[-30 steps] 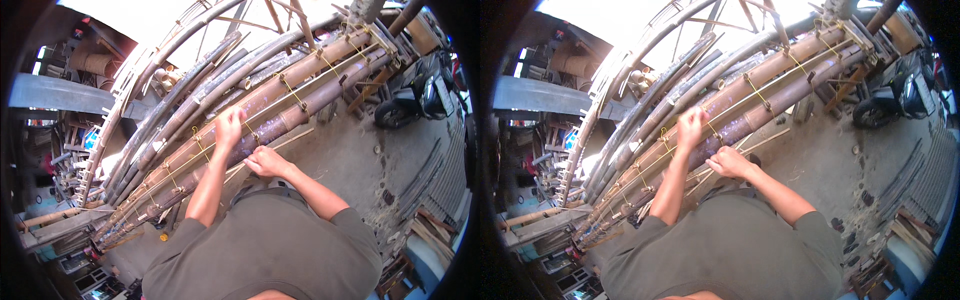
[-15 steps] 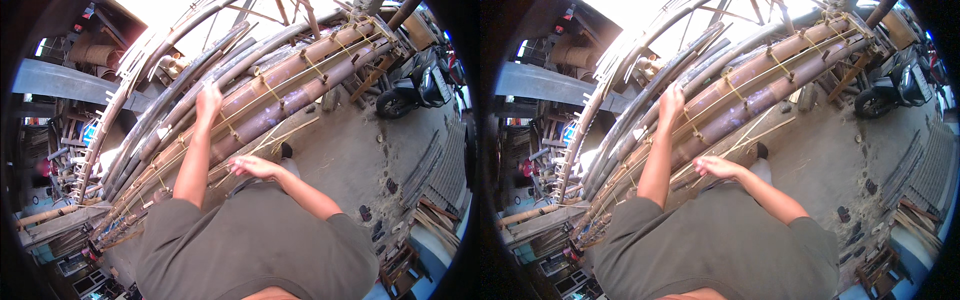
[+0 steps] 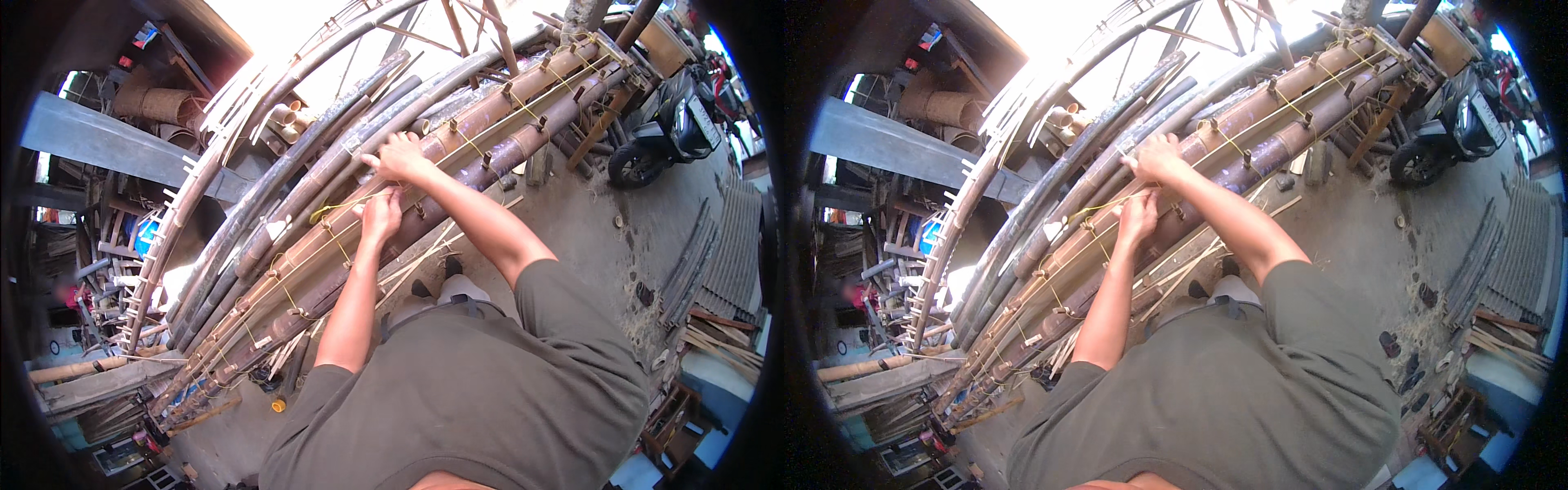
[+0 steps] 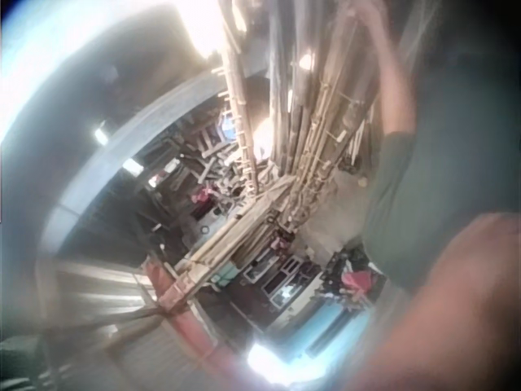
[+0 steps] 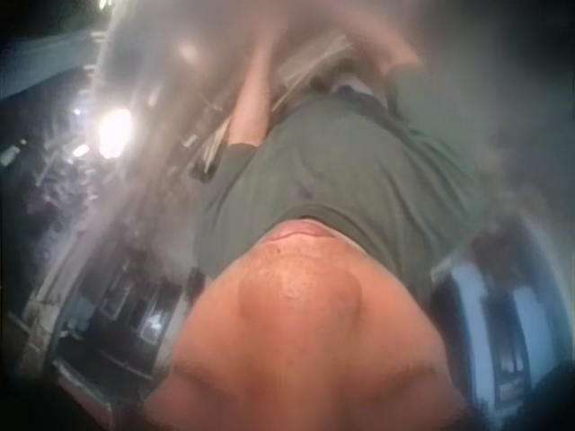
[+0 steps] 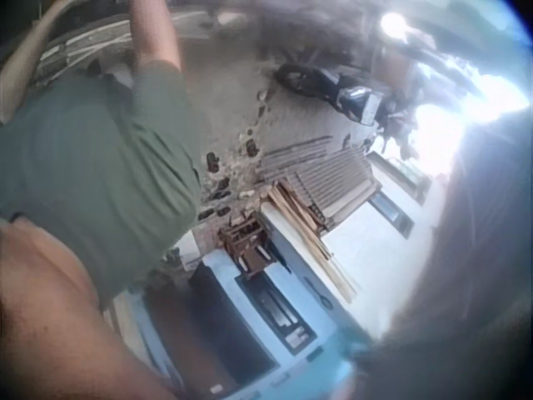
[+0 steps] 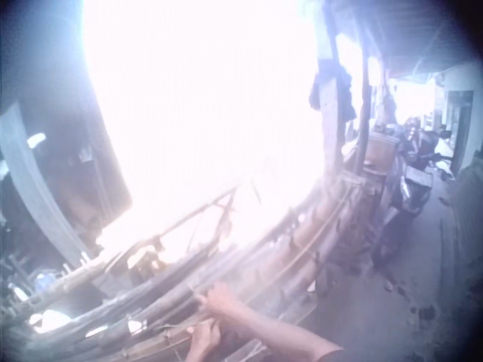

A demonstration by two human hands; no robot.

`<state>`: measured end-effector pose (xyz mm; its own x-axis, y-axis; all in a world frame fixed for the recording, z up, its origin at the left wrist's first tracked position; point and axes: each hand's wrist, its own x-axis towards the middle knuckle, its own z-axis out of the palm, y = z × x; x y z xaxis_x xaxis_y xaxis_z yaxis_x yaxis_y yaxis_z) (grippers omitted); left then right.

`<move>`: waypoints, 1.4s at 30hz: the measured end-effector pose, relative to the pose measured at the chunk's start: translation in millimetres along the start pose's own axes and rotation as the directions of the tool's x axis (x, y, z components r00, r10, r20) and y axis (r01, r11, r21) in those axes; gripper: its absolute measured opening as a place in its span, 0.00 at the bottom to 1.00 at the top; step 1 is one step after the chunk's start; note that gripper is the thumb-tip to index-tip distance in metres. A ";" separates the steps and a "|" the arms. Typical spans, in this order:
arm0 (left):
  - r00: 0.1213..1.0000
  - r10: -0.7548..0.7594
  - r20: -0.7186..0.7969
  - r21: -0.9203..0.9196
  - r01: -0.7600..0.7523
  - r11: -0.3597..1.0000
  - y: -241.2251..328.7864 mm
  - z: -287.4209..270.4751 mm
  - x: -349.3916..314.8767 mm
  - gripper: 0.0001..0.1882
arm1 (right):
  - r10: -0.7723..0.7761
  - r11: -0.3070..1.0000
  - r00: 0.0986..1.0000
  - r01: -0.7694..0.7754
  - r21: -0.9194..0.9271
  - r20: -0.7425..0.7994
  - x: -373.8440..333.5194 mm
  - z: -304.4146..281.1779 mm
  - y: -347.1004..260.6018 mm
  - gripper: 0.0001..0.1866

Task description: The person ties thin bamboo strips to a horizontal rack of larger bamboo poles using yellow string. They repeatedly wrap the string around the poles and secure it with knots, moving along the rack to tie multiple sections.

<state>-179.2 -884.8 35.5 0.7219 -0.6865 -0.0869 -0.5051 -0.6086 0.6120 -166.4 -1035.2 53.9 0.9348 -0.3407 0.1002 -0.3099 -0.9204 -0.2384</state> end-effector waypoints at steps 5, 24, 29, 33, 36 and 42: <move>0.994 0.055 -0.091 -0.088 -0.063 0.994 -37.1 11.1 -3.6 0.15 | -0.382 0.340 0.897 -0.086 0.937 0.221 -28.8 -51.6 -3.8 0.25; 0.984 -0.015 -0.176 -0.095 -0.002 0.995 -60.0 -22.7 116.8 0.18 | -0.323 0.704 0.930 0.113 0.701 0.174 -191.8 12.4 -49.1 0.13; 0.961 -0.018 -0.277 0.058 0.035 0.998 -98.2 -117.0 1.7 0.20 | -0.446 -0.100 0.722 -0.627 0.773 0.528 -229.3 74.7 -131.6 0.23; 0.964 0.166 0.207 0.081 -0.186 0.979 -154.0 -112.6 -84.8 0.16 | 0.299 -0.865 0.755 -0.043 0.500 0.583 -205.0 89.7 -163.3 0.11; 0.999 0.042 0.001 0.227 -0.041 0.973 -160.5 -80.1 -92.9 0.14 | 0.432 -0.202 0.898 0.186 0.961 -0.083 -153.8 46.5 -213.3 0.16; 0.955 0.240 -0.176 0.146 -0.216 0.965 -153.6 -78.3 -89.1 0.17 | -0.158 0.975 0.984 0.169 0.146 -0.080 -31.0 36.0 -200.3 0.41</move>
<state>-128.9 -699.0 10.8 0.6511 -0.7314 0.2026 -0.7126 -0.4972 0.4949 -127.1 -833.4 63.7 0.9552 -0.2049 0.2134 -0.1192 -0.9267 -0.3565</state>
